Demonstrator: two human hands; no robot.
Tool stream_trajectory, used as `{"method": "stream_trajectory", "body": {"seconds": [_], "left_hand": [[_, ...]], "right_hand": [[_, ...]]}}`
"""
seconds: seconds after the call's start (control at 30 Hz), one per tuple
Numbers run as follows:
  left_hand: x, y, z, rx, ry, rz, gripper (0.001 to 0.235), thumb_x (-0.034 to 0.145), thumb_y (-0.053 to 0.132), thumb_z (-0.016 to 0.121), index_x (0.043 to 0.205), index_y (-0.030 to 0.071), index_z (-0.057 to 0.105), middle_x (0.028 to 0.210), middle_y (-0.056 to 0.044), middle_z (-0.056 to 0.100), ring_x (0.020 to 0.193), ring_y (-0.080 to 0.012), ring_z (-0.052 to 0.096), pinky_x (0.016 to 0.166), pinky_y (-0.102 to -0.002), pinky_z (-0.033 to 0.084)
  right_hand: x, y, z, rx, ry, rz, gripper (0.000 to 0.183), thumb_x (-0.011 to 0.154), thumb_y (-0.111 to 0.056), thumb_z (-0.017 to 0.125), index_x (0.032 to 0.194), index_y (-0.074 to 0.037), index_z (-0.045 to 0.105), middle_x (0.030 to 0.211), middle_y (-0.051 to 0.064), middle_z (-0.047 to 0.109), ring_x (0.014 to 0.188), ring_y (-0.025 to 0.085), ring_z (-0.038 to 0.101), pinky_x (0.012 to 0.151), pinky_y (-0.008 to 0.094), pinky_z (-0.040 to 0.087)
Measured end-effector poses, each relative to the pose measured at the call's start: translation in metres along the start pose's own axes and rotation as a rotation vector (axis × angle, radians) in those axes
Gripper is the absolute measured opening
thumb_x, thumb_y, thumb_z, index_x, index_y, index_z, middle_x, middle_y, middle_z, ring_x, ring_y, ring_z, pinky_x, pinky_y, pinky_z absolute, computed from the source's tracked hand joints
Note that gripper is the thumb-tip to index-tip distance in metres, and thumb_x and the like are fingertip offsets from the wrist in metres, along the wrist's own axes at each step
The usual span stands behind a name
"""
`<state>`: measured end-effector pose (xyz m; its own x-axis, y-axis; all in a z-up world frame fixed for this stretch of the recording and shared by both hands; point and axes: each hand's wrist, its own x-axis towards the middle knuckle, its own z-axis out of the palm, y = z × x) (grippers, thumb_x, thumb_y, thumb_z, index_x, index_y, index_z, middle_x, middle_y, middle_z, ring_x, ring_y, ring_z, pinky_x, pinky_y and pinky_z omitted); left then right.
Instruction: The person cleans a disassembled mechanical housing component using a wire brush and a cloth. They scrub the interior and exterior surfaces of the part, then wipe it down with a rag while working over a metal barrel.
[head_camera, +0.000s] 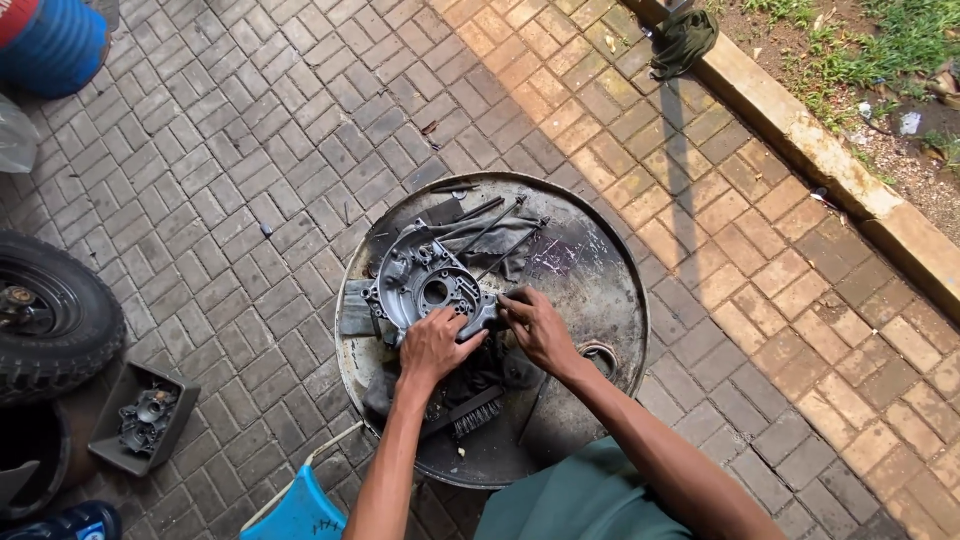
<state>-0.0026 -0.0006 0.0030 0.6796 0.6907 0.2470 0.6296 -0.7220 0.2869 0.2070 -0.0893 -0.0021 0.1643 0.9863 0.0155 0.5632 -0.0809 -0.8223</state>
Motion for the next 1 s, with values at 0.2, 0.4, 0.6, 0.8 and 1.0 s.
{"method": "stream_trajectory", "body": {"seconds": [0.2,0.4,0.6,0.8,1.0], "left_hand": [[0.000,-0.002,0.003,0.014,0.014,0.013,0.041,0.081,0.059,0.075,0.071,0.021,0.063,0.069,0.000,0.058,0.070,-0.0215,0.068,0.058,-0.031,0.055],[0.000,-0.002,0.004,0.036,0.033,0.019,0.042,0.082,0.060,0.074,0.071,0.021,0.063,0.069,0.000,0.057,0.069,-0.0208,0.067,0.058,-0.030,0.054],[0.003,0.000,0.003,0.013,0.053,0.023,0.041,0.082,0.057,0.076,0.073,0.020,0.063,0.068,-0.001,0.057,0.067,-0.0229,0.066,0.055,-0.032,0.053],[0.003,0.000,0.001,0.008,0.054,0.019,0.041,0.080,0.057,0.077,0.072,0.019,0.064,0.067,-0.001,0.057,0.067,-0.0226,0.067,0.055,-0.032,0.054],[-0.003,-0.003,0.007,-0.025,0.113,0.053,0.039,0.084,0.055,0.077,0.075,0.020,0.060,0.068,-0.001,0.055,0.064,-0.0227,0.065,0.054,-0.031,0.052]], "right_hand": [[0.001,0.009,-0.007,0.026,-0.020,-0.053,0.029,0.102,-0.026,0.060,0.128,-0.019,0.073,0.115,0.011,0.066,0.106,0.038,0.065,0.082,0.048,0.058],[0.004,0.009,-0.015,0.081,-0.047,-0.090,0.029,0.103,-0.024,0.059,0.127,-0.016,0.073,0.115,0.014,0.066,0.107,0.041,0.064,0.083,0.049,0.057],[0.013,0.012,-0.014,0.074,-0.068,-0.140,0.028,0.101,-0.024,0.062,0.126,-0.018,0.073,0.114,0.013,0.067,0.107,0.042,0.064,0.086,0.052,0.056],[0.015,0.001,-0.019,0.079,-0.083,-0.154,0.027,0.100,-0.026,0.063,0.124,-0.019,0.074,0.115,0.015,0.064,0.106,0.046,0.063,0.085,0.056,0.055],[-0.004,0.001,-0.026,0.146,-0.072,-0.085,0.027,0.104,-0.023,0.059,0.122,-0.015,0.077,0.110,0.013,0.067,0.097,0.039,0.068,0.081,0.048,0.058]]}}
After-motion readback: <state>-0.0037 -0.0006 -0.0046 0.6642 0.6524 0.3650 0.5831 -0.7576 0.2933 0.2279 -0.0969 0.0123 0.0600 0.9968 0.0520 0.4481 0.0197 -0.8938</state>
